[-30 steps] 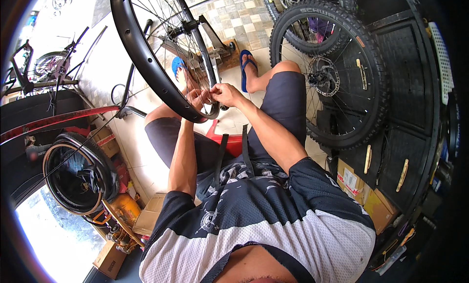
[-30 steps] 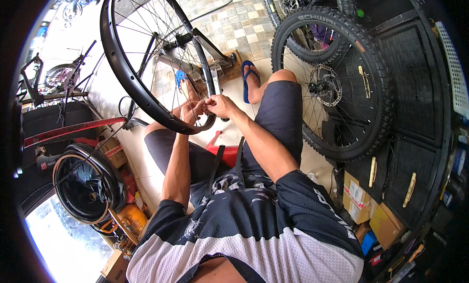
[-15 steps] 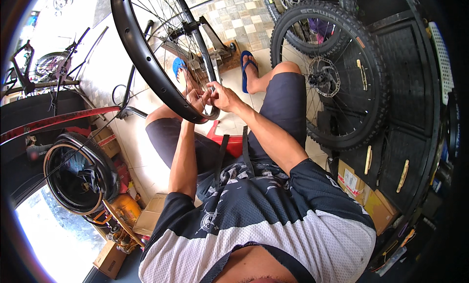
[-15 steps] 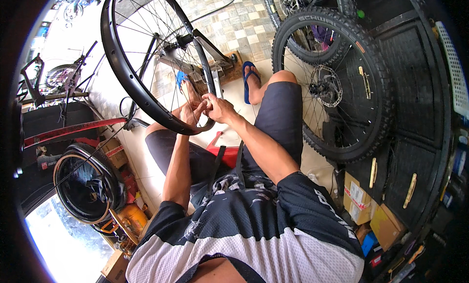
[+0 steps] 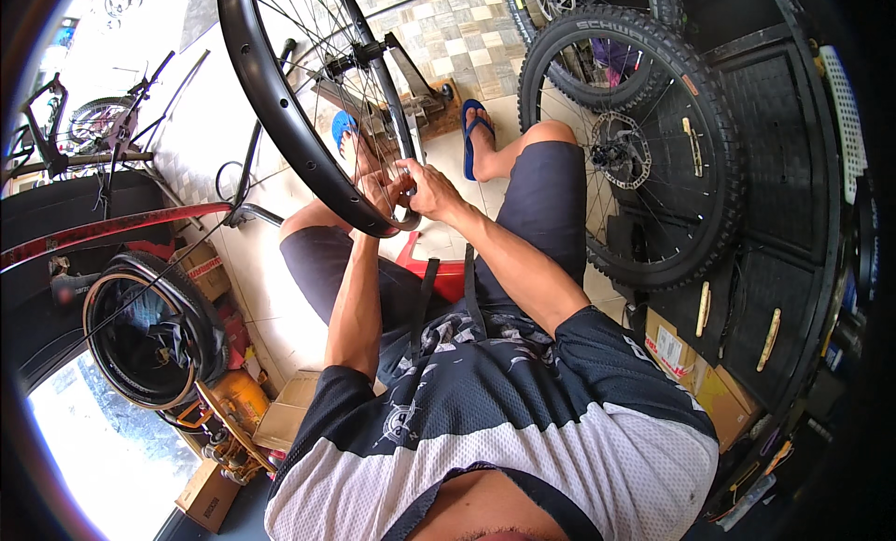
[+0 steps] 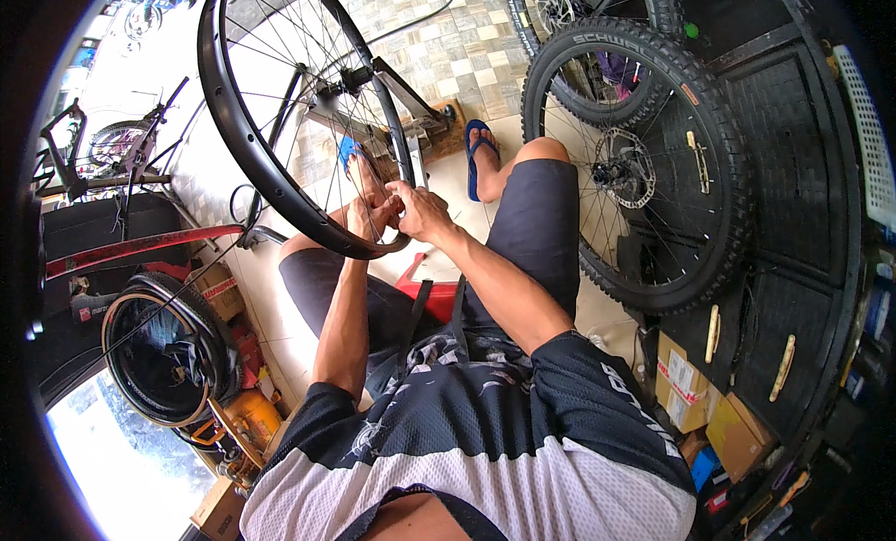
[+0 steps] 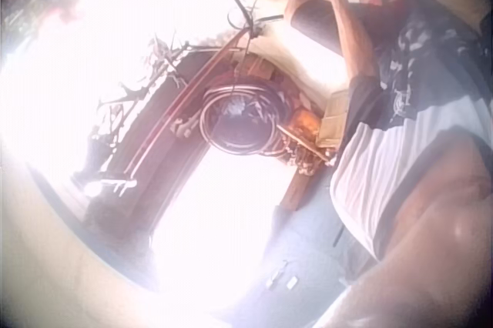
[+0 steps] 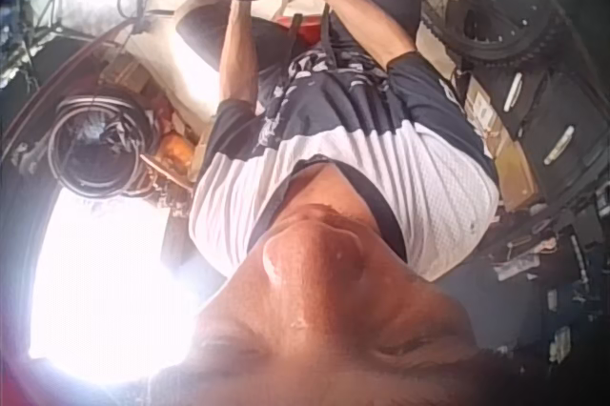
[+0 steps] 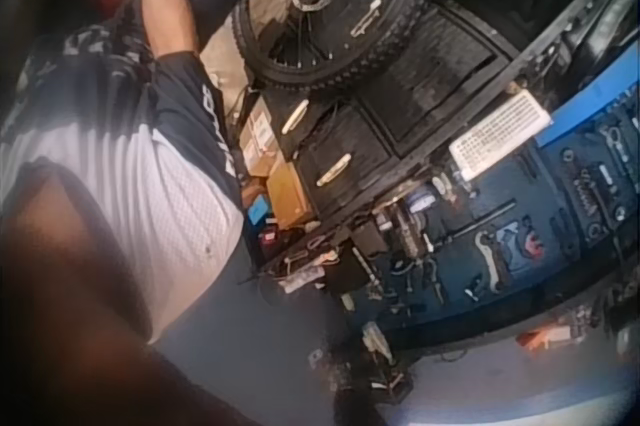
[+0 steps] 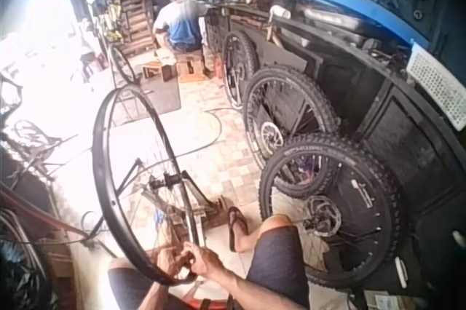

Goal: The person adjusts the spokes of a bicycle wheel mounted on a truing stand, using a spoke wrench to tighten or loosen individual spokes while rotating the wheel to check alignment.

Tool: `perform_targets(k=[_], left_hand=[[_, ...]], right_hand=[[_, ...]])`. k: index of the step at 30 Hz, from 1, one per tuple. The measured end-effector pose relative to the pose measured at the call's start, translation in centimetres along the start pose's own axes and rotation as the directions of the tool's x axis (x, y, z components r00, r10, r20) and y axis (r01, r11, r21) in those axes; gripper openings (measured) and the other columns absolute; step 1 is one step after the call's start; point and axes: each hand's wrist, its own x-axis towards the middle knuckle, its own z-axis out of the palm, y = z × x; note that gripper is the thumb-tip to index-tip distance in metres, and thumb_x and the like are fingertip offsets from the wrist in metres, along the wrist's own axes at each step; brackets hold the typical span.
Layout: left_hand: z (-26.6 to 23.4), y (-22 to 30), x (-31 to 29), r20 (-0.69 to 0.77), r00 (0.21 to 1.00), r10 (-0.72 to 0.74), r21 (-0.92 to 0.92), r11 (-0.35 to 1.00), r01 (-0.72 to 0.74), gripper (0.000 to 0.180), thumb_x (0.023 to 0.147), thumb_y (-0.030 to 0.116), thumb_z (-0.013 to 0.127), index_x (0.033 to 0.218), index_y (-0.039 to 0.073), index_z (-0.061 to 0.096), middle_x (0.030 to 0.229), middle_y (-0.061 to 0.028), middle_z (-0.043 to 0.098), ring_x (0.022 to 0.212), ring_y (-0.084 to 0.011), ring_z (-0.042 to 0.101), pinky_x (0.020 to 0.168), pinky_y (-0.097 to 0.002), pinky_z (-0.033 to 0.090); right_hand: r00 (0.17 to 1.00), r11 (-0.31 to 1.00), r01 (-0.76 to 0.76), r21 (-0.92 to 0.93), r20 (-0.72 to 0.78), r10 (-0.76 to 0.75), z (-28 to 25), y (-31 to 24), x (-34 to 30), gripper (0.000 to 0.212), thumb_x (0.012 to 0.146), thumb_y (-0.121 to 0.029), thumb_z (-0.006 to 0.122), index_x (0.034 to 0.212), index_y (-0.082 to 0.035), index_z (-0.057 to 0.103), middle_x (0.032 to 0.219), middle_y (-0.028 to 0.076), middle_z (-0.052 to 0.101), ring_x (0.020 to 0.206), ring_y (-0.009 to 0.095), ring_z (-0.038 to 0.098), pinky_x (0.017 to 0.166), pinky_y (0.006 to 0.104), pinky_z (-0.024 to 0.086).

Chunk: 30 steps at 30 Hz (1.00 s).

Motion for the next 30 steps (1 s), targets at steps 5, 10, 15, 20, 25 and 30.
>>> perform_targets(k=[5, 10, 15, 20, 25, 30], left_hand=[[-0.8, -1.3, 1.0, -0.080, 0.959, -0.273, -0.251, 0.936, 0.246, 0.045, 0.099, 0.046, 0.065, 0.092, 0.002, 0.068, 0.073, -0.0020, 0.064, 0.057, -0.0135, 0.061, 0.049, -0.0297, 0.046], [-1.1, -4.5, 2.1, 0.064, 0.975, -0.211, -0.437, 0.873, 0.218, 0.040, 0.104, 0.036, 0.061, 0.119, -0.001, 0.062, 0.093, -0.0040, 0.068, 0.076, -0.0117, 0.066, 0.062, -0.0234, 0.051], [-0.2, -6.8, 2.4, 0.144, 0.989, -0.037, -0.497, 0.861, 0.105, 0.034, 0.104, 0.026, 0.062, 0.122, -0.003, 0.062, 0.099, -0.0060, 0.070, 0.076, -0.0088, 0.065, 0.063, -0.0235, 0.053], [-0.4, -5.6, 2.0, 0.158, 0.974, -0.161, -0.391, 0.896, 0.212, 0.034, 0.101, 0.029, 0.066, 0.116, -0.002, 0.064, 0.095, -0.0066, 0.070, 0.083, -0.0126, 0.067, 0.065, -0.0285, 0.058], [-1.0, -3.9, 0.9, 0.181, 0.978, -0.101, -0.403, 0.900, 0.168, 0.027, 0.099, 0.032, 0.068, 0.111, 0.007, 0.068, 0.094, -0.0016, 0.072, 0.083, -0.0112, 0.069, 0.067, -0.0256, 0.054], [-1.5, -3.4, 0.5, 0.129, 0.983, -0.129, -0.213, 0.965, 0.154, 0.030, 0.100, 0.034, 0.066, 0.112, 0.007, 0.068, 0.099, -0.0018, 0.073, 0.087, -0.0115, 0.070, 0.067, -0.0247, 0.053]], right_hand=[[0.963, 0.905, -0.176, 0.387, 0.259, 0.076, 0.0, 1.7, 0.4, 0.051, 0.090, -0.006, 0.069, 0.136, -0.001, 0.049, 0.103, 0.013, 0.073, 0.091, 0.018, 0.069, 0.084, 0.0316, 0.054], [0.947, 0.854, -0.209, 0.476, 0.317, 0.055, 0.3, 2.2, 0.5, 0.032, 0.100, -0.005, 0.060, 0.130, 0.002, 0.055, 0.103, 0.011, 0.073, 0.095, 0.014, 0.067, 0.086, 0.0291, 0.054], [0.940, 0.808, -0.223, 0.546, 0.340, 0.030, -0.9, 1.7, 0.4, 0.023, 0.098, -0.014, 0.068, 0.111, 0.004, 0.069, 0.100, 0.007, 0.073, 0.092, 0.011, 0.066, 0.086, 0.0269, 0.053], [0.965, 0.749, -0.261, 0.609, 0.156, 0.209, -2.8, 1.7, 1.2, 0.024, 0.097, -0.019, 0.071, 0.110, 0.001, 0.071, 0.098, 0.003, 0.074, 0.088, 0.007, 0.065, 0.081, 0.0234, 0.051], [0.971, 0.967, -0.239, 0.083, 0.050, 0.236, -2.5, 2.7, 1.2, 0.023, 0.086, -0.025, 0.075, 0.093, -0.004, 0.074, 0.079, 0.009, 0.074, 0.072, 0.014, 0.068, 0.069, 0.0319, 0.052], [0.983, 0.977, -0.158, 0.144, 0.111, 0.143, -0.7, 3.2, 1.2, 0.026, 0.085, -0.026, 0.072, 0.094, -0.002, 0.073, 0.088, 0.014, 0.076, 0.081, 0.026, 0.073, 0.075, 0.0370, 0.055]])
